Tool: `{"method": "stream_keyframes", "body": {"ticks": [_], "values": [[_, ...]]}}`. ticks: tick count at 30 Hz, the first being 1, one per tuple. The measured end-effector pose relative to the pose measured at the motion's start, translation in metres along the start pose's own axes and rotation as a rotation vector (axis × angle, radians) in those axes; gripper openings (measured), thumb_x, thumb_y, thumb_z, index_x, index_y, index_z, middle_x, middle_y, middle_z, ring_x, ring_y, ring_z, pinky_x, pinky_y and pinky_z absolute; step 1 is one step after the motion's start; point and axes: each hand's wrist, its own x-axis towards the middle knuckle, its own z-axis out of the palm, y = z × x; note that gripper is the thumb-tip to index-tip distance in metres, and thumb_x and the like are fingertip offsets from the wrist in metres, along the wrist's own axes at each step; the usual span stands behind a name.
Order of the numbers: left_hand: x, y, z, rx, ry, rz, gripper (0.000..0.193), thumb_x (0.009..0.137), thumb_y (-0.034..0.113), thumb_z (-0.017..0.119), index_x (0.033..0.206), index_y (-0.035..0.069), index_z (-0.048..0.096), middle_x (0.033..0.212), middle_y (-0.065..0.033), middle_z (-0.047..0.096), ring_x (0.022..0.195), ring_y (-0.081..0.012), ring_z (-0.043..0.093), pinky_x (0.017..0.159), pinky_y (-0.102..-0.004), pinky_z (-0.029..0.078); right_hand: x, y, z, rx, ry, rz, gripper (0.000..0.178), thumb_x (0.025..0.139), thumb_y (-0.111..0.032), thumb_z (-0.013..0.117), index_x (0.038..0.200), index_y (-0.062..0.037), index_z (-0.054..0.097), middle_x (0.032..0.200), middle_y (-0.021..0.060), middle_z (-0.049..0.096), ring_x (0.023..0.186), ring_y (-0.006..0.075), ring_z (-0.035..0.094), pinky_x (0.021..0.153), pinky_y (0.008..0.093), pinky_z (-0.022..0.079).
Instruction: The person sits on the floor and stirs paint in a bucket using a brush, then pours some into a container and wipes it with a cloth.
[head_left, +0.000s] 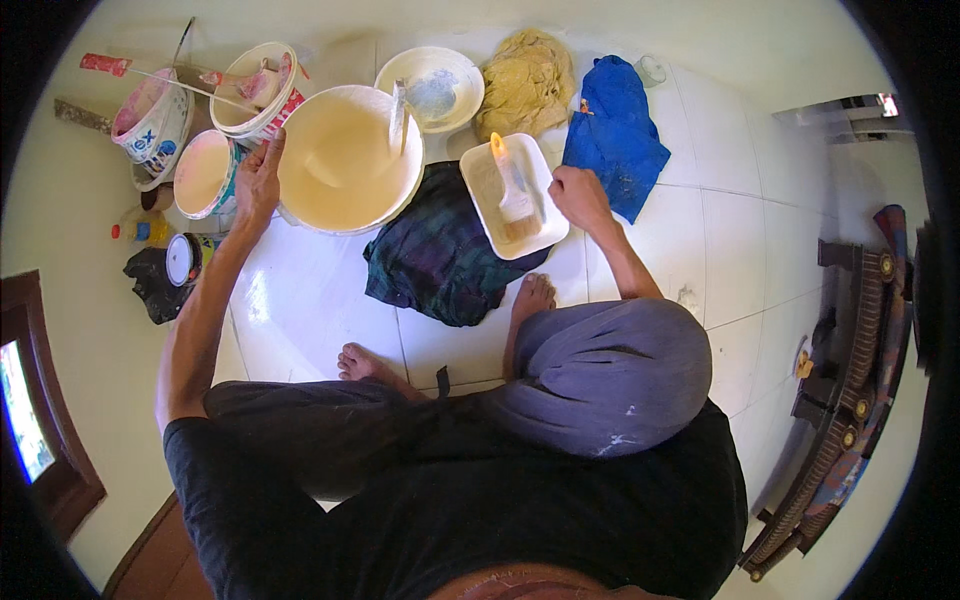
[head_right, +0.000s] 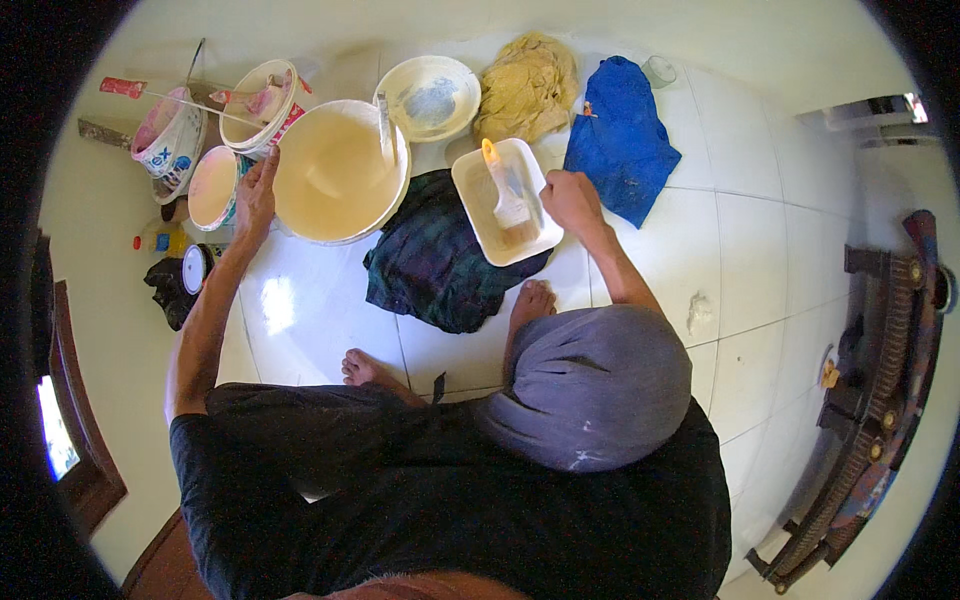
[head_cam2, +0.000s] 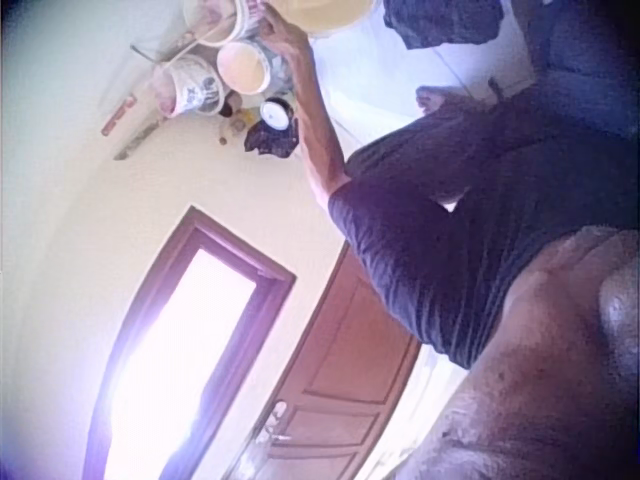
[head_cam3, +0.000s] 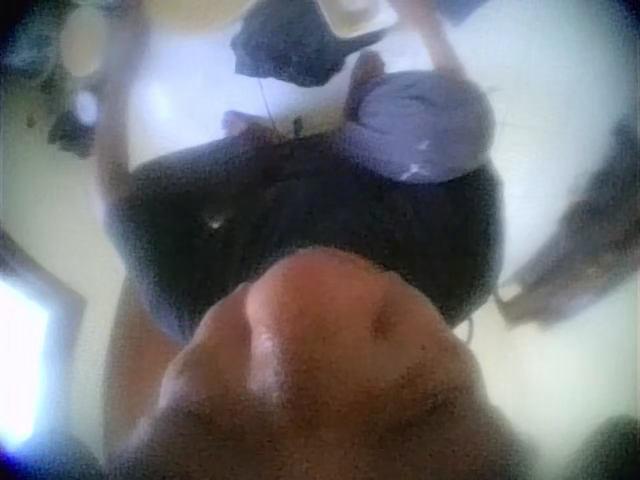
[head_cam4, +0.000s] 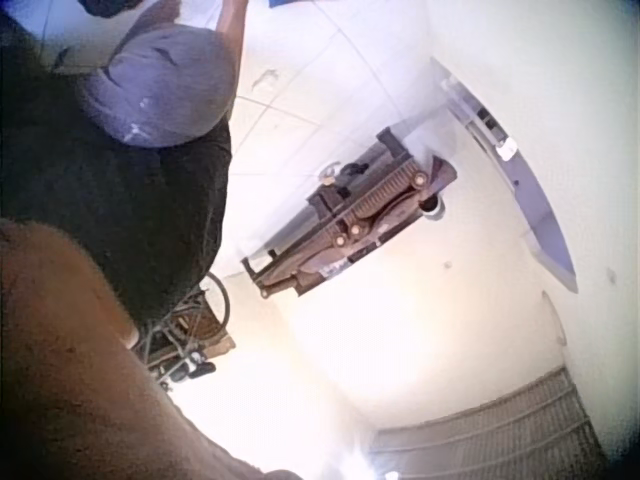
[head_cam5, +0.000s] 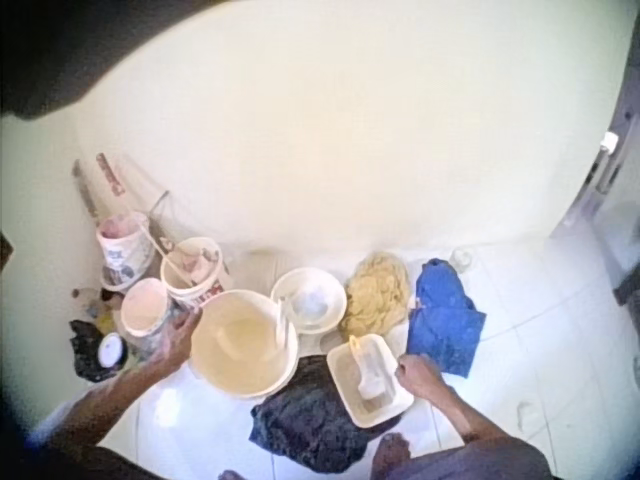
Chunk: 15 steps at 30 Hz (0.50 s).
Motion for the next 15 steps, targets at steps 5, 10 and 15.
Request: {"method": "stream_keyframes", "body": {"ticks": [5, 10, 15], "values": [[-0.009, 0.001, 0.013, -0.122, 0.022, 0.023, 0.047, 0.097, 0.045, 0.058, 0.078, 0.003, 0.068, 0.069, 0.0025, 0.061, 0.062, -0.0063, 0.049, 0.057, -0.0244, 0.039, -0.018, -0.021, 0.006, 0.075, 0.013, 0.057, 0.019, 0.077, -0.015, 0.06, 0.075, 0.0035, 0.066, 0.073, 0.0267, 0.063, 0.069, 0.0428, 0.064, 0.066, 0.049, 0.05], [-0.003, -0.009, 0.005, -0.044, -0.038, 0.004, 0.048, 0.096, 0.045, 0.059, 0.074, 0.003, 0.065, 0.065, 0.0019, 0.057, 0.06, -0.0065, 0.045, 0.054, -0.026, 0.037, -0.036, -0.049, 0.027, 0.254, 0.015, 0.178, 0.021, 0.078, -0.017, 0.062, 0.075, 0.0035, 0.066, 0.073, 0.0252, 0.065, 0.069, 0.0399, 0.066, 0.065, 0.0455, 0.052], [-0.008, -0.01, 0.002, -0.02, -0.018, 0.03, 0.05, 0.096, 0.046, 0.06, 0.068, 0.004, 0.061, 0.064, 0.0015, 0.055, 0.059, -0.0071, 0.044, 0.054, -0.026, 0.037, -0.032, -0.071, 0.016, 0.088, -0.083, 0.26, 0.039, 0.078, -0.028, 0.069, 0.102, 0.0021, 0.064, 0.095, 0.0223, 0.069, 0.087, 0.0387, 0.066, 0.079, 0.0454, 0.051]]}}
